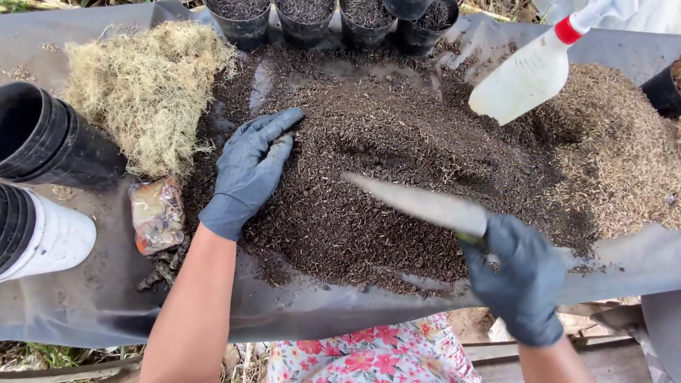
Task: Mixing soil on a workbench and filling small plastic pots using a hand trowel.
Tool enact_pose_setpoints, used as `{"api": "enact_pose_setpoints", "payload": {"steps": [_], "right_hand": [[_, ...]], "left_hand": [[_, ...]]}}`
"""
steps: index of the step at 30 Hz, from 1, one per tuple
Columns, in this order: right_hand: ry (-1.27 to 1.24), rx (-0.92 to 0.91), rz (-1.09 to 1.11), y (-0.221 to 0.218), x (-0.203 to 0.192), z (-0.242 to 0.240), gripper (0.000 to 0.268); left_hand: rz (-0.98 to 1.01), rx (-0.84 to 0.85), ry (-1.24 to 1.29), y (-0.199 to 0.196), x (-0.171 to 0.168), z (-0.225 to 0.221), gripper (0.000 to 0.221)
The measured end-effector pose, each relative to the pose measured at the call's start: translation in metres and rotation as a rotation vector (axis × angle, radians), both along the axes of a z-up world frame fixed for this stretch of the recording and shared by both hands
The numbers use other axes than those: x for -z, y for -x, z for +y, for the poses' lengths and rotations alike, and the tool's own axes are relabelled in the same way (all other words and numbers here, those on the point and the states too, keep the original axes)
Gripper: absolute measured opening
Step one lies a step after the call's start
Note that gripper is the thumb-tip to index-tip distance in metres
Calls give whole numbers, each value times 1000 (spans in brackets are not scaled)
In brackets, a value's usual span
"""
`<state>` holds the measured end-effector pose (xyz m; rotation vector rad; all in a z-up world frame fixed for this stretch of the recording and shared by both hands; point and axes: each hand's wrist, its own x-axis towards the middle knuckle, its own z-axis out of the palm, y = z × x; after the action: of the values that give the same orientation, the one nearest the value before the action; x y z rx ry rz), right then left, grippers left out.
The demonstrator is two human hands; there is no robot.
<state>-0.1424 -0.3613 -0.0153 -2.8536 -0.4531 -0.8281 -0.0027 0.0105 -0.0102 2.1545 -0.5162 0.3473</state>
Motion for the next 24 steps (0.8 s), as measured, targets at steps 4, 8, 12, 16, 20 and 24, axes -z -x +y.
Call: {"api": "enact_pose_setpoints", "payload": {"steps": [4,8,12,16,20,24], "right_hand": [[32,19,117,37,13,40,29],[266,-145,100,50,30,73,60],[286,-61,-15,31,23,90,48],[341,33,-130,9,19,86,44],[341,94,-148,-9,29,67,43],[182,9,-136,-24,4,50,39]], "left_hand": [[110,-85,226,-4,13,-1,37],[114,-102,579,-14,29,2,30],[160,-82,650,-9,15,0,37],[93,84,500,-4,4,-3,44],[792,715,1597,-16,27,1,59],[600,590,1277,-8,7,-1,52]]}}
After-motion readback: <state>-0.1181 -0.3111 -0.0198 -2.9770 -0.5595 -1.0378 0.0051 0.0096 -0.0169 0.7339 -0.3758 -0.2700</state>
